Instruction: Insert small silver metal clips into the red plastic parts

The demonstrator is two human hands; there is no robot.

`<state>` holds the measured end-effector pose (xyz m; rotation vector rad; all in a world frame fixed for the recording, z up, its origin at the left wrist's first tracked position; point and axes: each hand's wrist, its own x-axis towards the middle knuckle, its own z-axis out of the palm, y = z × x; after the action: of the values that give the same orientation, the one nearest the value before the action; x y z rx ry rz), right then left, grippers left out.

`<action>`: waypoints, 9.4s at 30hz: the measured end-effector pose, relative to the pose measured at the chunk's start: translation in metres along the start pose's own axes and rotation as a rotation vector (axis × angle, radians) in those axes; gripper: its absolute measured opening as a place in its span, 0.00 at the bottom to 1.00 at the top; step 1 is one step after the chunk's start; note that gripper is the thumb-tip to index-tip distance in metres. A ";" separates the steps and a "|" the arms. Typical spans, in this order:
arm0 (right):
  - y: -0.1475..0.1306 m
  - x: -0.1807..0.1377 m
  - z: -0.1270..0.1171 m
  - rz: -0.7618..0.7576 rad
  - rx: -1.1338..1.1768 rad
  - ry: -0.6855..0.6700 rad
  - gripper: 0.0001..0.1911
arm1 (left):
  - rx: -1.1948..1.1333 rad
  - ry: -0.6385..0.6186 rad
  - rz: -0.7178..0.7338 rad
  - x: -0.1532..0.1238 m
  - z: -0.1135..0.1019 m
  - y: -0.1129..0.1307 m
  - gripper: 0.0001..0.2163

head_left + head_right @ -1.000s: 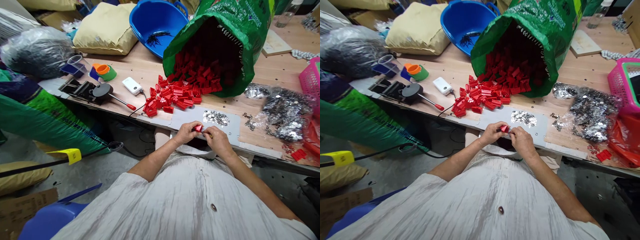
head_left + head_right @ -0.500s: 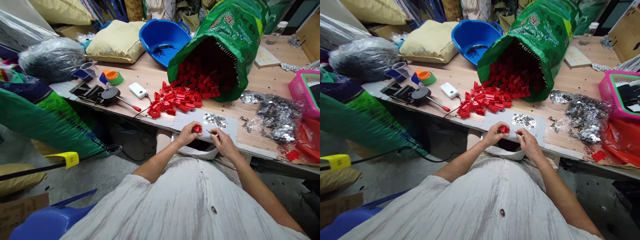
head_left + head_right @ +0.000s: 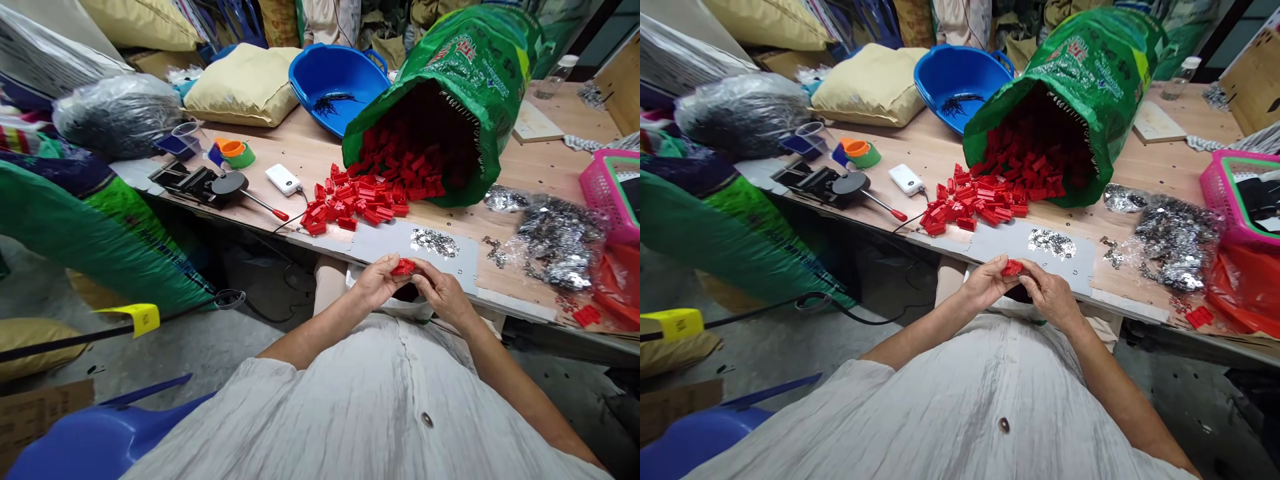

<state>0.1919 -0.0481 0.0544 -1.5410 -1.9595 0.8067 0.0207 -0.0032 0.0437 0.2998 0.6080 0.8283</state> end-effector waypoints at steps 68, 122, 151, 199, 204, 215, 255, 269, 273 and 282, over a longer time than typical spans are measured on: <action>0.062 -0.003 0.026 0.148 0.072 0.325 0.19 | 1.618 0.490 0.976 0.066 -0.080 0.090 0.20; 0.060 0.003 0.025 0.256 0.193 0.352 0.19 | 1.932 0.921 0.820 0.090 -0.102 0.177 0.29; 0.051 0.015 0.028 0.240 0.302 0.530 0.16 | 1.709 0.454 1.170 0.098 -0.120 0.147 0.16; 0.140 -0.040 -0.061 0.223 -0.348 0.503 0.11 | 1.748 0.512 1.282 0.062 -0.077 0.084 0.14; 0.131 -0.030 -0.052 0.306 -0.434 0.470 0.10 | 1.867 0.435 1.198 0.059 -0.064 0.067 0.15; 0.145 -0.033 -0.052 0.181 -0.457 0.479 0.14 | 2.031 0.405 1.049 0.062 -0.057 0.055 0.18; 0.001 0.005 -0.011 -0.121 0.138 0.395 0.05 | 0.104 -0.239 -0.070 0.010 -0.007 0.008 0.15; 0.010 0.008 -0.011 -0.335 0.030 0.290 0.08 | 0.158 -0.160 -0.064 0.008 -0.009 -0.001 0.15; 0.012 0.007 -0.011 -0.359 0.017 0.270 0.08 | 0.179 -0.160 -0.058 0.008 -0.008 -0.003 0.18; 0.011 0.009 -0.012 -0.393 0.028 0.229 0.07 | 0.198 -0.166 -0.082 0.007 -0.007 -0.003 0.19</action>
<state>0.2053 -0.0362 0.0550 -1.1210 -1.9774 0.4679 0.0219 0.0007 0.0341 0.5160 0.5440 0.6581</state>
